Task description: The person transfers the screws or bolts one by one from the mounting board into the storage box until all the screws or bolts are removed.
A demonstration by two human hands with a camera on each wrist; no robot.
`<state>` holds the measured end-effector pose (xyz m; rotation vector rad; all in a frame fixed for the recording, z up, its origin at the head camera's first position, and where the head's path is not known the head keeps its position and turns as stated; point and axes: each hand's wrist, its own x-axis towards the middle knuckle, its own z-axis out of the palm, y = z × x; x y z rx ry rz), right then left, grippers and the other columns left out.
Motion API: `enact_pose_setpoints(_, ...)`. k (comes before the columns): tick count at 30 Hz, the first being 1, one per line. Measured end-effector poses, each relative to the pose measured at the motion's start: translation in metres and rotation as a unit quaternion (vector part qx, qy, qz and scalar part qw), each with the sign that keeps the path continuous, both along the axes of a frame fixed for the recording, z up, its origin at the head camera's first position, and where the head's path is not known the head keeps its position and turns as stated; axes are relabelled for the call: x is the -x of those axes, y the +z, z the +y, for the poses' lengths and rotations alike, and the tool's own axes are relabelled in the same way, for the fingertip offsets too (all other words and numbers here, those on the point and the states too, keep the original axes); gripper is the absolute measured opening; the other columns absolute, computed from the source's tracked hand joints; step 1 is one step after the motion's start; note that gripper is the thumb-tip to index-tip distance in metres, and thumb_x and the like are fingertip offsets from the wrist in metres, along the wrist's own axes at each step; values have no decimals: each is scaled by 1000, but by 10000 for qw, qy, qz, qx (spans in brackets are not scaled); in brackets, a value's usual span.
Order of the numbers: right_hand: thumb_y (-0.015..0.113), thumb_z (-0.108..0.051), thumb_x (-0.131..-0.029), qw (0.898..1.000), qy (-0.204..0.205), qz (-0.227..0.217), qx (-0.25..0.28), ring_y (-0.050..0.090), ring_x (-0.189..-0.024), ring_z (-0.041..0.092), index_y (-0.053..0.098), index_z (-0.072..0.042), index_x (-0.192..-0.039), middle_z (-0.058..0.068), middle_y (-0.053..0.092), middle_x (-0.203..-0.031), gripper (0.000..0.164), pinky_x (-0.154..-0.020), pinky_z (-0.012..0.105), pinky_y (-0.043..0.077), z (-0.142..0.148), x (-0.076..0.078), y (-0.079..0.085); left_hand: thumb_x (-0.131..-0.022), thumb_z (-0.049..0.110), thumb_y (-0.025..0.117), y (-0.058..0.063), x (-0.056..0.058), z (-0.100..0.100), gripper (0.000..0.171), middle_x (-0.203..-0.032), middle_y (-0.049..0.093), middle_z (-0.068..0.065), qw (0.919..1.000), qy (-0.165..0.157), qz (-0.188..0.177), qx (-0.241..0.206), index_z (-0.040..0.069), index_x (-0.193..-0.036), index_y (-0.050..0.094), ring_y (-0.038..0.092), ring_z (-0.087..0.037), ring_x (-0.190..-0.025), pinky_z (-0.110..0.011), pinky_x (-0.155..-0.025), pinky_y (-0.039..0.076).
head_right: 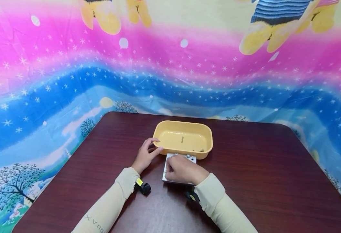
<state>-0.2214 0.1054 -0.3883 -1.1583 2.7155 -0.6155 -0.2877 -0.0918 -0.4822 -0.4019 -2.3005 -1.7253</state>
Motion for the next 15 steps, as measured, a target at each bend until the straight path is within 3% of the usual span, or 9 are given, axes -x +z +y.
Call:
enact_pose_setpoints(5, 65, -11, -78, 9998, 10, 40, 191, 43, -56, 2, 54, -19, -70, -11, 45, -60, 16, -51, 19, 39, 1, 0, 2, -86, 37, 72, -1, 0, -1, 33, -123, 51, -1, 9999, 67, 44, 140, 23, -113, 61, 54, -16, -113, -37, -95, 51)
enact_pose_setpoints(15, 65, -8, -77, 9990, 54, 43, 448, 43, -55, 2, 54, -19, -70, -11, 45, -61, 17, -50, 19, 39, 3, 3, 3, -87, 19, 73, -3, 2, 1, 34, -124, 50, -16, 9999, 26, 118, -50, 6, -116, 60, 54, -32, -115, -52, -96, 47)
